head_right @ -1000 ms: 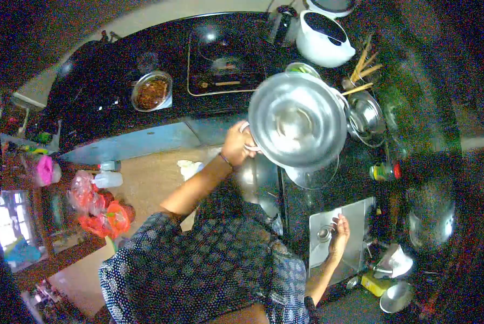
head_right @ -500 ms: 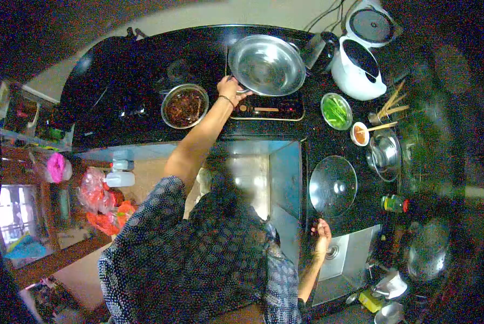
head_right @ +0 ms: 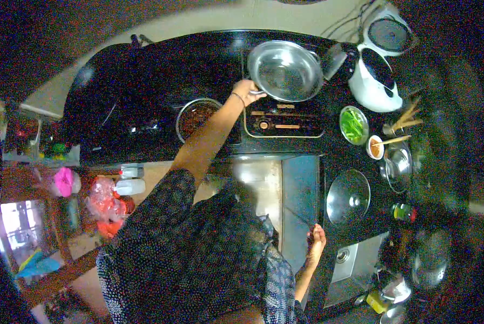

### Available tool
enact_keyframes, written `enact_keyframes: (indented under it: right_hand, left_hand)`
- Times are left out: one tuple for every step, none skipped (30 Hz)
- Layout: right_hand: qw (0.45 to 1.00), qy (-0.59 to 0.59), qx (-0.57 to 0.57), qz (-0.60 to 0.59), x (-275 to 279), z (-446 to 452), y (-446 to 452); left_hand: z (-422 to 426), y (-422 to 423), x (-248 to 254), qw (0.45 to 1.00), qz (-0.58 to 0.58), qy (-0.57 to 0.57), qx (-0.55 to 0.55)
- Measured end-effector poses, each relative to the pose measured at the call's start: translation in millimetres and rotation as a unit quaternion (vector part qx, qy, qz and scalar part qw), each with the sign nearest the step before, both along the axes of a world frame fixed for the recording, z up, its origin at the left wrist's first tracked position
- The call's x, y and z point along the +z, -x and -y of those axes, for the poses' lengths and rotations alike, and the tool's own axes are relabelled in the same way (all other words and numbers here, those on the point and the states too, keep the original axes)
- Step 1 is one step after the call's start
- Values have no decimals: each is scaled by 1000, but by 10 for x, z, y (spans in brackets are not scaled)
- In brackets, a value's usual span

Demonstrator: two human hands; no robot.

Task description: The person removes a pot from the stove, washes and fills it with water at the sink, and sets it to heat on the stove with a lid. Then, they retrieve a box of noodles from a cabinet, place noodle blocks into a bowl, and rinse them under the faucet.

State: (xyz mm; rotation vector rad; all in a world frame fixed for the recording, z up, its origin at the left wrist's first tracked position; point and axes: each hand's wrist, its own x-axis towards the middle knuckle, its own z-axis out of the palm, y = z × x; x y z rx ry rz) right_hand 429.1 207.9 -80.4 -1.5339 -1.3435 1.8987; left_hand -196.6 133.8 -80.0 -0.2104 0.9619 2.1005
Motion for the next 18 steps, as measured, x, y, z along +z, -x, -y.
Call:
enact_keyframes:
  right_hand:
    - [1000,5,9,17,18,47,97]
    - [999,11,26,19,30,97,198]
    - [999,8,30,15,25,130,312]
    - [999,5,35,10,0,145,446]
    - [998,12,58,10,-35,161,575]
    - [997,10,74,14,-76,169,679]
    - [996,8,88,17,-108,173,789]
    - [994,13,106,17,-124,178,903]
    - [991,19,128,16,-130,185,1027]
    - [988,26,149,14,-121,215,1158]
    - [986,51,161,-10,-46,255,1329]
    - [984,55,171,-11,-91,265,1457]
    - [979,34,199,-7,-149,260,1549]
    - [973,13,229,-4,-202,235,1648]
    - [956,10,294,-4,-185,203,1776]
    - [942,-4,334,-15,-209,212,1909]
    - [928,-20,370,-23,-223,203,2023]
    - [918,-27,395,-25,-215,205,2155]
  left_hand:
    - [72,-81,164,1000,-10,19,14]
    - [211,-134,301,999,-28,14,-20]
    - [210,-143,298,999,-4,51,19]
    - [246,-137,343,996,20,85,-9]
    - [306,-245,421,993,1,119,-6]
    - [396,-357,412,992,-17,121,-3]
    - [449,-495,519,982,-36,182,31]
    - [595,-603,441,989,-59,134,13]
    - [756,-844,579,989,-64,126,49]
    - [928,-1013,526,988,-98,107,53]
    - [1074,-1180,567,980,-110,148,81]
    - [1258,-1321,678,968,-129,189,100]
    - [1441,-1442,651,952,-154,232,128]
    - [1634,-1537,631,932,-177,275,157]
    - [1839,-1592,470,825,-351,348,273]
    - [2042,-1657,326,670,-505,402,366]
    - [2233,-1732,261,624,-485,466,398]
    - [2407,-1802,218,575,-460,526,426]
